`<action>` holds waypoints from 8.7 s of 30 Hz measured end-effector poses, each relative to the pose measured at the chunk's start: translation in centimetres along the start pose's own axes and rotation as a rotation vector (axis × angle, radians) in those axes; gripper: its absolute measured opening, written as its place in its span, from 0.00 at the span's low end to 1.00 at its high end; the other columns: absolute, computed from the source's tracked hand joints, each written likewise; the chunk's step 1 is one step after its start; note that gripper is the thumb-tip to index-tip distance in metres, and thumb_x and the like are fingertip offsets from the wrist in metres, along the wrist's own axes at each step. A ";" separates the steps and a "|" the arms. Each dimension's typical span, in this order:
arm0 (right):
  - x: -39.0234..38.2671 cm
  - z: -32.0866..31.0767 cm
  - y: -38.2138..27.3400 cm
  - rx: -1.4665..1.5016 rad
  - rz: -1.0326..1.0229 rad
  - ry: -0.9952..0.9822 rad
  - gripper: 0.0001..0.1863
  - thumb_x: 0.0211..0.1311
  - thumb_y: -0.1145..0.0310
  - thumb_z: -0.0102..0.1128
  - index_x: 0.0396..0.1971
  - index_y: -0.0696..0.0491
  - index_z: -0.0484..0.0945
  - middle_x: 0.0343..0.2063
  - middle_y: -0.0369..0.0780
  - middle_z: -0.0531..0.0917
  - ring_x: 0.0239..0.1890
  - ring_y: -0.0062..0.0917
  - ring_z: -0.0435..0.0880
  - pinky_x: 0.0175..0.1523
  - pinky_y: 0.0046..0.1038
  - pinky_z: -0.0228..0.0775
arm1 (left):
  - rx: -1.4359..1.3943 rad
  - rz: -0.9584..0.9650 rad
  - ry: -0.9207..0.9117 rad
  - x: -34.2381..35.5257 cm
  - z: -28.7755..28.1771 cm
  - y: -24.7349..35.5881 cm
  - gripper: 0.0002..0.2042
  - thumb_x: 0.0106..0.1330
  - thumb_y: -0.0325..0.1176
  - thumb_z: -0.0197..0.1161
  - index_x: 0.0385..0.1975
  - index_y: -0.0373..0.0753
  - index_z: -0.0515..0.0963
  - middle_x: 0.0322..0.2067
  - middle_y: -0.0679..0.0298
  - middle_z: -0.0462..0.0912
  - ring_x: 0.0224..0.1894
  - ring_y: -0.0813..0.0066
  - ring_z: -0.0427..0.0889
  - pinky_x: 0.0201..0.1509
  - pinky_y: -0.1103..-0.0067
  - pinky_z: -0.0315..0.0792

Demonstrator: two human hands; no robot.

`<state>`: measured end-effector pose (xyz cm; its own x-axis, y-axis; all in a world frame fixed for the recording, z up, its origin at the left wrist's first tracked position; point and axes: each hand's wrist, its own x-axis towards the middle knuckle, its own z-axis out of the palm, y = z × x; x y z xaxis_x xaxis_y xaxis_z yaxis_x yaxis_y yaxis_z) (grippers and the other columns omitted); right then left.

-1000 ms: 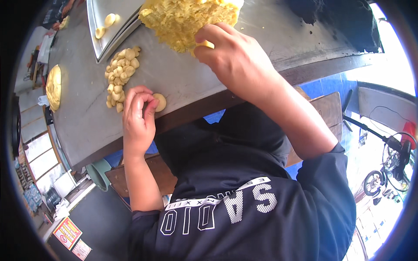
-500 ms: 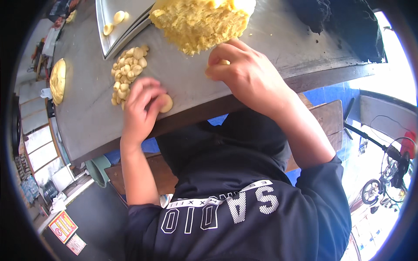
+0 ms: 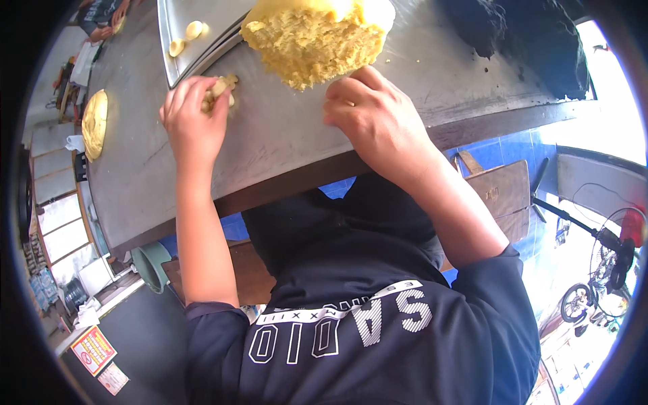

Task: The person pinches off small pieces of yellow dough from a large mound, rolls them into balls, and places them onto a metal baking tray.

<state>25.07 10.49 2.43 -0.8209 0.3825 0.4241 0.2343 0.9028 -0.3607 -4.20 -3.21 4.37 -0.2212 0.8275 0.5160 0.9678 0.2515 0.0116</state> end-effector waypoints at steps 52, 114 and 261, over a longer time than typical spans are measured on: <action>-0.4 -1.0 -0.6 0.044 0.149 0.012 0.12 0.64 0.70 0.81 0.44 0.54 0.90 0.43 0.41 0.89 0.51 0.40 0.90 0.57 0.41 0.85 | -0.006 -0.082 -0.137 -6.8 -2.2 2.1 0.11 0.82 0.37 0.72 0.48 0.36 0.95 0.29 0.59 0.87 0.30 0.57 0.84 0.45 0.63 0.77; 1.2 0.9 -2.1 -0.158 0.123 0.020 0.06 0.65 0.72 0.66 0.40 0.52 0.87 0.39 0.40 0.90 0.46 0.41 0.90 0.50 0.43 0.86 | -1.532 -0.466 -0.405 -6.7 -1.2 4.3 0.17 0.91 0.48 0.61 0.48 0.38 0.83 0.39 0.66 0.83 0.30 0.83 0.74 0.35 0.83 0.69; 2.8 1.4 -0.3 0.037 -0.236 -0.081 0.13 0.66 0.68 0.68 0.47 0.49 0.94 0.56 0.38 0.89 0.60 0.36 0.87 0.64 0.39 0.85 | -0.676 0.059 -0.437 -6.9 -2.3 2.0 0.06 0.74 0.19 0.75 0.45 0.32 0.84 0.53 0.57 0.85 0.46 0.61 0.89 0.51 0.71 0.85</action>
<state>21.96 11.06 2.58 -0.8902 0.1438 0.4323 0.0135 0.9568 -0.2906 -0.50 -9.56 2.79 -0.0588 0.9866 0.1520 0.8116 -0.0414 0.5828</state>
